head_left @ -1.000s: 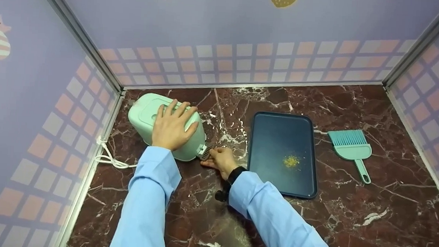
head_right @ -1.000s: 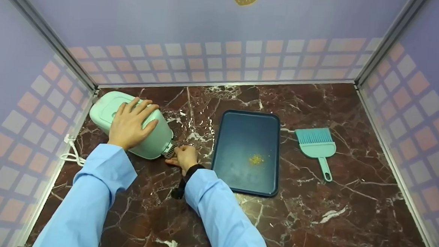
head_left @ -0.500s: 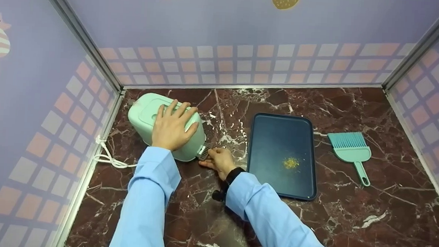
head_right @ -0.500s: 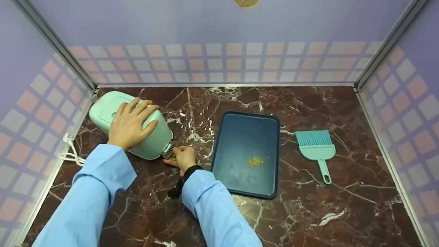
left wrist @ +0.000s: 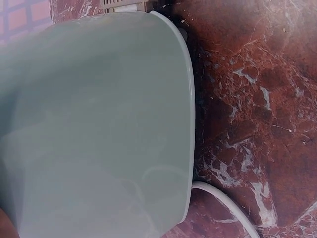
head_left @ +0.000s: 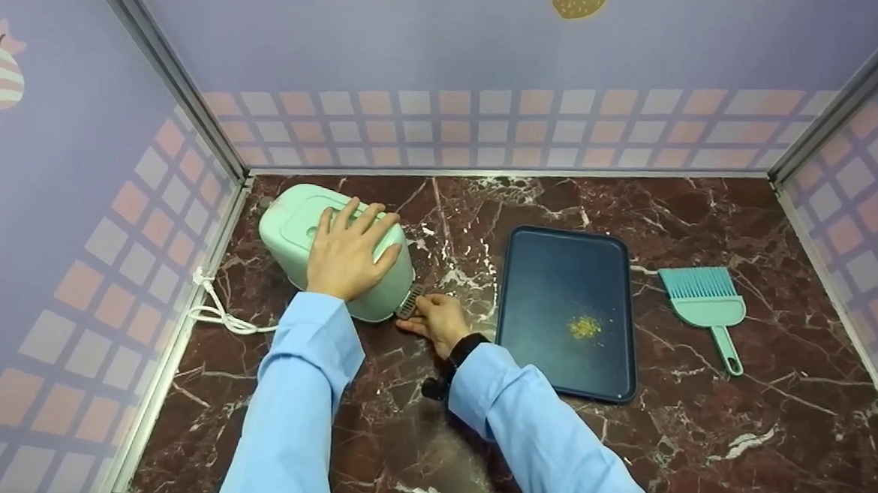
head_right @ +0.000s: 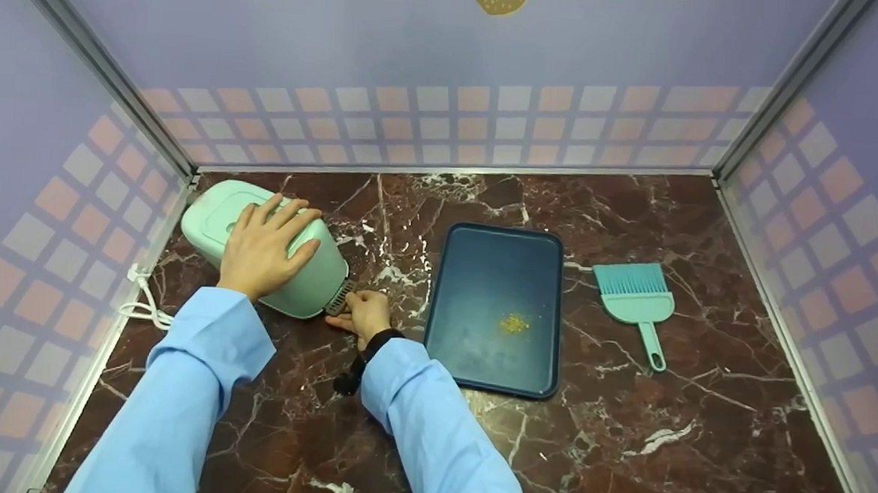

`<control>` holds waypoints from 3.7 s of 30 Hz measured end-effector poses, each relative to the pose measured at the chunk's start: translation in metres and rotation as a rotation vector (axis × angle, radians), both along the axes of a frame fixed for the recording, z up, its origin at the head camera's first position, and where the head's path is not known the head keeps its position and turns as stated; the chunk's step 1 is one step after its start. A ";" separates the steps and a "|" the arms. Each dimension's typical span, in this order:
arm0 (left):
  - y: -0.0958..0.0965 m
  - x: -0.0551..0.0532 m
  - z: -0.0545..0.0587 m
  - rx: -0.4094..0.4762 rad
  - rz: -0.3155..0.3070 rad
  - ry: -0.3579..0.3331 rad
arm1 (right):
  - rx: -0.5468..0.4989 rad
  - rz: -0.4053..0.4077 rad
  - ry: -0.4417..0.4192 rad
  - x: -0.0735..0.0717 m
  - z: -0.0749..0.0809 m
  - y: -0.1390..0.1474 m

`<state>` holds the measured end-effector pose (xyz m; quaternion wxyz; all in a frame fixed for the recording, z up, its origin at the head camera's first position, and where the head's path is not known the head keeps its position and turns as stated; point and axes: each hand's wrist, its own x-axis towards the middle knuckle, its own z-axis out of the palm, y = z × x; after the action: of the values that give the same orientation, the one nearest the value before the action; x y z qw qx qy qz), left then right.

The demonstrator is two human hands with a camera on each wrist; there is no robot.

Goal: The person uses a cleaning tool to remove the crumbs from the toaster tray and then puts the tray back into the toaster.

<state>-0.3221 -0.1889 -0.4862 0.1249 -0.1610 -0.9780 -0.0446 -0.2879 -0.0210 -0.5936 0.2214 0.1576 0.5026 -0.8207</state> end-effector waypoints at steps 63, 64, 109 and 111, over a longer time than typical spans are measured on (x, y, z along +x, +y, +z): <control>0.000 0.000 0.000 -0.009 0.005 0.004 | 0.068 0.019 -0.002 0.000 0.011 -0.007; 0.000 0.000 0.000 -0.008 0.004 0.003 | 0.085 0.011 0.005 0.001 0.013 -0.006; 0.000 0.000 0.001 0.031 -0.022 0.011 | 0.012 0.161 0.210 0.017 0.014 0.000; 0.000 0.000 0.000 0.028 -0.020 0.003 | 0.000 0.164 0.195 0.017 0.014 0.001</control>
<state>-0.3222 -0.1885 -0.4866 0.1282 -0.1691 -0.9754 -0.0592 -0.2708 -0.0204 -0.5799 0.2377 0.0354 0.5331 -0.8112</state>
